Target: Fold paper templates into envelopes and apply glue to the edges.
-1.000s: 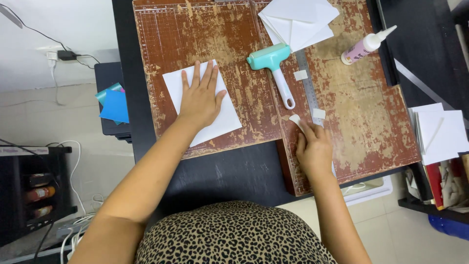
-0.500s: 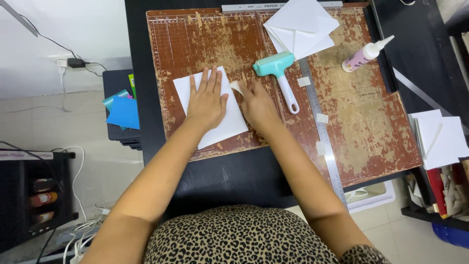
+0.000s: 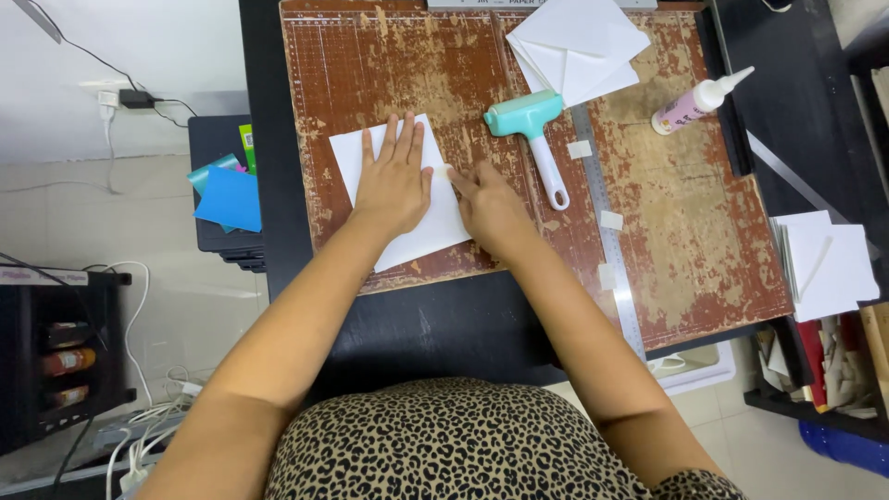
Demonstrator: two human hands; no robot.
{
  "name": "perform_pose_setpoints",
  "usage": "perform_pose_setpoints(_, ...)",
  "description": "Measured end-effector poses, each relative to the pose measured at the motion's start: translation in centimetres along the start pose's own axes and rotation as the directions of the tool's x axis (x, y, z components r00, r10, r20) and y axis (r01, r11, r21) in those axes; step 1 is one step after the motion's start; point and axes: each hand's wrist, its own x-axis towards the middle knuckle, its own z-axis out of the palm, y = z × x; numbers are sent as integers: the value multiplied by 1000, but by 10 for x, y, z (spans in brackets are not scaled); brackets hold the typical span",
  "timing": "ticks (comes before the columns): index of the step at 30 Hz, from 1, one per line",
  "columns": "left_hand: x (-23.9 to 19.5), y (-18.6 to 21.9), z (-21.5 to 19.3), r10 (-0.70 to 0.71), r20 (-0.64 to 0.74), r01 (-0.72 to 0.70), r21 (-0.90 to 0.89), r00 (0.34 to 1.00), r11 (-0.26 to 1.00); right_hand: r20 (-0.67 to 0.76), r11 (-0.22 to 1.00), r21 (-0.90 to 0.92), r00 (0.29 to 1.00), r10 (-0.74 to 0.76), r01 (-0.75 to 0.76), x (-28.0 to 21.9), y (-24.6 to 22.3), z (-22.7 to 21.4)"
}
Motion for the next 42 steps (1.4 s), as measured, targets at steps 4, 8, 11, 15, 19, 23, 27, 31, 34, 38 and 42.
perform_pose_setpoints(4, 1, -1, 2, 7, -2, -7, 6, 1000, 1000, 33, 998, 59, 999, 30, -32, -35, -5, -7)
perform_pose_setpoints(8, 3, -2, 6, 8, -11, -8, 2, 1000, 1000, 106, 991, 70, 989, 104, -112, -71, -18, -19)
perform_pose_setpoints(11, 3, -2, 7, 5, -13, -5, -5, 1000, 1000, 116, 989, 53, 985, 130, -137, -96, -28, -24)
perform_pose_setpoints(15, 1, -2, 4, 4, -17, -4, -7, 1000, 1000, 108, 987, 54, 984, 145, -151, -121, -37, -29)
perform_pose_setpoints(19, 1, -2, 4, 2, -21, -2, -4, 1000, 1000, 119, 973, 126, 976, 181, -195, -111, -45, -58)
perform_pose_setpoints(23, 0, 0, 5, 2, -13, -2, 4, 1000, 1000, 34, 980, 66, 982, 185, -187, -111, -31, -26)
perform_pose_setpoints(27, -2, 0, 0, 11, -21, -11, -10, 1000, 1000, -46, 992, 26, 991, 124, -123, -91, -23, -8)
perform_pose_setpoints(31, 1, -1, 1, 12, -32, -12, 3, 999, 1000, -66, 994, 33, 992, 109, -107, -45, -13, 5)
perform_pose_setpoints(34, -3, 1, -2, 8, -24, -8, -6, 1000, 1000, -83, 997, 25, 994, 75, -73, -10, -13, 10)
perform_pose_setpoints(38, -4, -1, 1, 23, -94, -27, -41, 995, 999, -129, 997, -15, 989, 67, -70, 35, -1, 30)
perform_pose_setpoints(42, 1, -10, 22, 71, -234, -69, 19, 970, 997, -108, 996, -16, 990, 89, -91, 73, 13, 43)
